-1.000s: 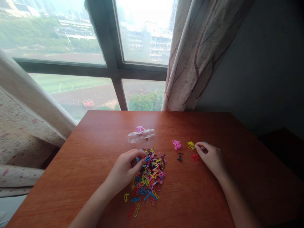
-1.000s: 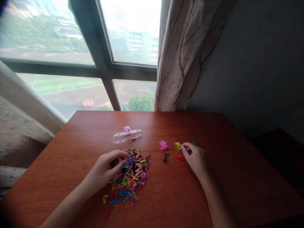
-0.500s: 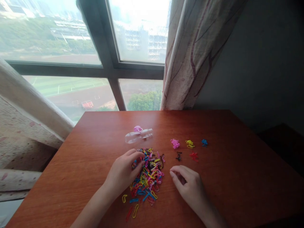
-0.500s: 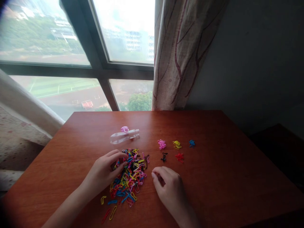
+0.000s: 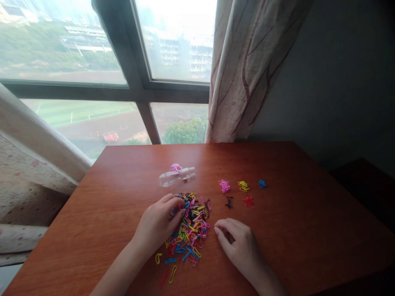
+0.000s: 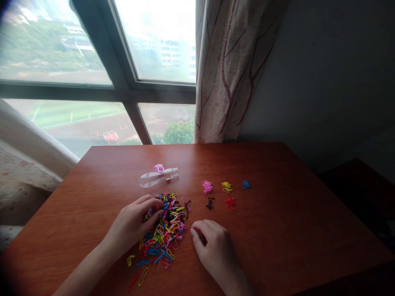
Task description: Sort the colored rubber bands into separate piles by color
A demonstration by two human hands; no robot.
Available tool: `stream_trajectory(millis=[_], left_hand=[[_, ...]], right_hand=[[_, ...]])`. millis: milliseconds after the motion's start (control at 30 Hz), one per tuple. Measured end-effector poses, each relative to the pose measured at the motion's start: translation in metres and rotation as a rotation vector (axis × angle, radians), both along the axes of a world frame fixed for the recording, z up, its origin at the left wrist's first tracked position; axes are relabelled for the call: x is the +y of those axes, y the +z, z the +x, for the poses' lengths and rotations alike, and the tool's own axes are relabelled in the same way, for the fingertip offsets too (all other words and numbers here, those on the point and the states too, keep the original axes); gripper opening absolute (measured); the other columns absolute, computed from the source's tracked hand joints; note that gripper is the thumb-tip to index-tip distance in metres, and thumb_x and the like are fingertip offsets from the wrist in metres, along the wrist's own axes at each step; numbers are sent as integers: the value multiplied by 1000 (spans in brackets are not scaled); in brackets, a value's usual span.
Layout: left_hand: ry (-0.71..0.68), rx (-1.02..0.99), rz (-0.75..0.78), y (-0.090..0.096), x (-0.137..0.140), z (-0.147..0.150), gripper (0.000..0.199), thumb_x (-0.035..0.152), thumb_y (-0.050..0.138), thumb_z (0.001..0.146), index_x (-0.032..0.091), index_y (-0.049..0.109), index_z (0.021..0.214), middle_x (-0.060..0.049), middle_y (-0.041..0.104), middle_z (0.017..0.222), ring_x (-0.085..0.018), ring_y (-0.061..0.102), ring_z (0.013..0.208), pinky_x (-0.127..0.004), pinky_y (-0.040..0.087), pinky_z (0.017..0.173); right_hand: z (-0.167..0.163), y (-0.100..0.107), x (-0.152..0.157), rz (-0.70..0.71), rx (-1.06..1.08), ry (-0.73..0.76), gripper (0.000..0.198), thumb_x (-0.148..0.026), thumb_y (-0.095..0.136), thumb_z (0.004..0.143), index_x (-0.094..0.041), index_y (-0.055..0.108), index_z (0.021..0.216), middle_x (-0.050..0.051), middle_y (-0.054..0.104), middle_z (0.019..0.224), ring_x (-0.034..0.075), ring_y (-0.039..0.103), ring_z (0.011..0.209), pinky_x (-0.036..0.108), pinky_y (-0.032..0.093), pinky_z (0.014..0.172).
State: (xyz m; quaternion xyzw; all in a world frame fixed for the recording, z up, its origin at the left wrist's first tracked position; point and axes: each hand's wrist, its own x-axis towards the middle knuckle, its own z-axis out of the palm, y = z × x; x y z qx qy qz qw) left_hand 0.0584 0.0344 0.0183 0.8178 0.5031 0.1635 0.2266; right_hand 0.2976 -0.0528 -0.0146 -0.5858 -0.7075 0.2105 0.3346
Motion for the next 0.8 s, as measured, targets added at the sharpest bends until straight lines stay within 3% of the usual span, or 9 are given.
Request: stream_trajectory(millis=[300,500,700,800], left_hand=[[-35,-82,24,0,-1,-1,13,18,53,91,22,65,93,-3,66,93,-18,64,82,-26,47,73],[-133,-235,3,6,-12,16,13,20,54,93,21,66,91,-3,65,88,-16,62,78,-24,46,68],[-178,-294,-37,5,-18,23,13,15,56,90,21,67,91,-3,67,89,-16,62,80,-24,46,70],[-176,-308,-45,6,-18,23,14,14,56,89,21,68,91,-3,68,89,-16,63,80,-24,47,70]], right_hand=[[-2,2,3,-23,33,2,16,-21,54,93,-22,67,83,0,66,72,15,60,62,24,41,60],[-17,9,14,-31,130,11,20,-26,58,93,-21,69,109,-2,64,66,14,59,56,22,44,56],[-23,12,21,37,163,5,15,-20,56,92,-20,71,90,3,72,79,15,66,68,22,47,65],[-19,14,18,24,169,21,15,-22,57,92,-20,72,97,2,72,78,15,65,67,22,48,64]])
